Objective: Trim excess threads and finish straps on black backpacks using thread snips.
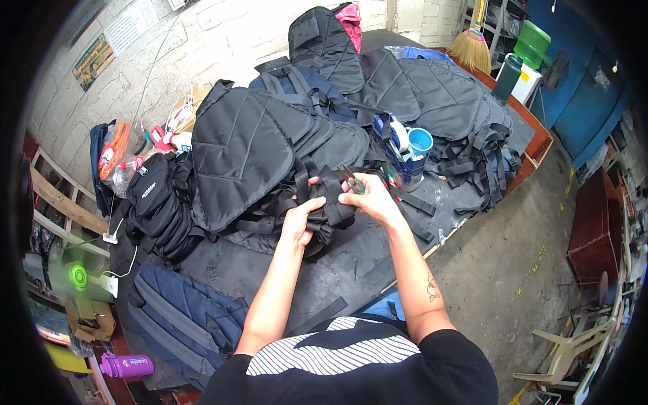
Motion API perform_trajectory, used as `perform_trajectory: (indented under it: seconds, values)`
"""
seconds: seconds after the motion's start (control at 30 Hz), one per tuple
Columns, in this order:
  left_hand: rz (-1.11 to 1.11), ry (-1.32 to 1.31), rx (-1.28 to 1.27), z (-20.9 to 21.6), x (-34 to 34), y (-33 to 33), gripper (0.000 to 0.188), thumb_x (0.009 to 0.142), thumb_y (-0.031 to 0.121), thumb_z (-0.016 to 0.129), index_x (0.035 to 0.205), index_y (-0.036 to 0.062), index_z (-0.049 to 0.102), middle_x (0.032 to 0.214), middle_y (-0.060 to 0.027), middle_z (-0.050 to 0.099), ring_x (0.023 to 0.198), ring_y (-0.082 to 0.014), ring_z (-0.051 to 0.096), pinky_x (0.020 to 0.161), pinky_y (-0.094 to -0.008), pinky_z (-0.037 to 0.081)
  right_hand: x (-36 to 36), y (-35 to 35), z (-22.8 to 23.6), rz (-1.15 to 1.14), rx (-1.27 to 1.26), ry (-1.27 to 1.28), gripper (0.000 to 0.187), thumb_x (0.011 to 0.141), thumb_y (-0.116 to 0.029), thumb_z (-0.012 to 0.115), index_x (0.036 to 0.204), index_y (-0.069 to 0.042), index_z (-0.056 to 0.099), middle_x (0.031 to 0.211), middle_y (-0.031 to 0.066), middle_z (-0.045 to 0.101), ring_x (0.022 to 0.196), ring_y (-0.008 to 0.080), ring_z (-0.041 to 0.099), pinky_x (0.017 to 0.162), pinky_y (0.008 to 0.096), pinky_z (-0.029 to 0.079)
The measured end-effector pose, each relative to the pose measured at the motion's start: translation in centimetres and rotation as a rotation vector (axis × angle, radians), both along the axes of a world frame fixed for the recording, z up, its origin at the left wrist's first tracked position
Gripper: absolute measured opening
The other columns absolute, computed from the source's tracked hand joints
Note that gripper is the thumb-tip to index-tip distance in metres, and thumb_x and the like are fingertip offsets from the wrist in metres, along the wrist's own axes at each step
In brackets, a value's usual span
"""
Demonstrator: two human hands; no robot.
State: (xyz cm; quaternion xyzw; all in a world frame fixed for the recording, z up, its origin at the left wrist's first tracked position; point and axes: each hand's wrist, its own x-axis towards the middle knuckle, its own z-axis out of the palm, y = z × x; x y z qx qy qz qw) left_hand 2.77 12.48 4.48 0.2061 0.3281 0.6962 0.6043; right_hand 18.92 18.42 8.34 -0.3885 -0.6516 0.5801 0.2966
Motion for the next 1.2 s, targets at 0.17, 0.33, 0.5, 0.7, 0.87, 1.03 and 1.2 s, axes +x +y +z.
perform_trajectory:
  seconds: [0.17,0.33,0.5,0.7,0.87,1.03,1.2]
  values:
    - [0.042,0.137,0.039,0.2,0.3,0.1,0.048,0.068,-0.007,0.066,0.113,0.0035,0.05,0.107,-0.0111,0.055,0.094,-0.0199,0.057,0.08,-0.0295,0.05,-0.9,-0.2,-1.7,-0.125,-0.09,0.287,0.016,0.074,-0.011,0.068,0.083,-0.007,0.055,0.066,-0.0059,0.052,0.053,0.0023,0.046,0.041,0.0173,0.034]
    - [0.146,0.166,0.159,-0.5,1.3,0.6,0.042,0.069,-0.01,0.062,0.108,0.0054,0.054,0.104,-0.0085,0.055,0.092,-0.0188,0.057,0.081,-0.0271,0.048,-1.2,0.3,-5.0,-0.366,0.314,0.262,0.02,0.083,-0.018,0.058,0.094,-0.003,0.052,0.074,-0.0023,0.053,0.058,0.0022,0.044,0.048,0.0172,0.034]
    - [0.216,0.294,0.134,-1.2,1.1,0.7,0.036,0.072,-0.007,0.059,0.106,0.0042,0.056,0.101,-0.0056,0.057,0.095,-0.0152,0.055,0.082,-0.0272,0.047,-0.6,-5.4,-0.8,-0.044,-0.048,0.264,0.035,0.09,-0.037,0.044,0.092,-0.005,0.058,0.062,-0.0037,0.047,0.05,0.0034,0.038,0.045,0.018,0.031]
    - [0.057,0.138,0.075,-0.5,0.6,1.0,0.032,0.073,-0.005,0.058,0.103,0.0049,0.057,0.097,-0.0068,0.058,0.084,-0.0161,0.057,0.077,-0.0277,0.048,0.7,-4.4,-3.1,-0.065,-0.288,0.09,0.033,0.09,-0.032,0.044,0.084,-0.003,0.06,0.06,-0.0032,0.046,0.048,0.0046,0.037,0.044,0.0197,0.031]
    - [0.034,0.098,0.071,-1.2,-0.1,0.9,0.024,0.074,-0.004,0.058,0.097,0.004,0.059,0.088,-0.0043,0.059,0.079,-0.0142,0.057,0.074,-0.0259,0.047,1.0,-4.2,-1.5,-0.065,-0.039,-0.105,0.03,0.09,-0.028,0.046,0.084,-0.002,0.059,0.062,-0.0031,0.045,0.05,0.0058,0.039,0.046,0.0211,0.034]
    - [-0.115,0.426,0.077,-1.1,-0.6,1.0,0.019,0.075,-0.005,0.052,0.089,0.0007,0.063,0.083,-0.0038,0.062,0.073,-0.0116,0.058,0.068,-0.0247,0.048,0.3,-5.3,-1.4,-0.291,0.649,-0.45,0.033,0.091,-0.022,0.042,0.081,0.004,0.058,0.069,0.0167,0.057,0.066,0.0271,0.057,0.063,0.0357,0.044]
    - [-0.062,0.387,0.098,-0.7,-0.3,1.0,0.033,0.074,-0.006,0.051,0.105,0.0006,0.061,0.097,-0.0091,0.062,0.078,-0.0131,0.06,0.073,-0.0244,0.05,0.1,-5.6,-1.1,-0.165,0.379,-0.321,0.03,0.09,-0.02,0.042,0.082,0.004,0.057,0.078,0.0213,0.057,0.075,0.035,0.056,0.068,0.04,0.044]
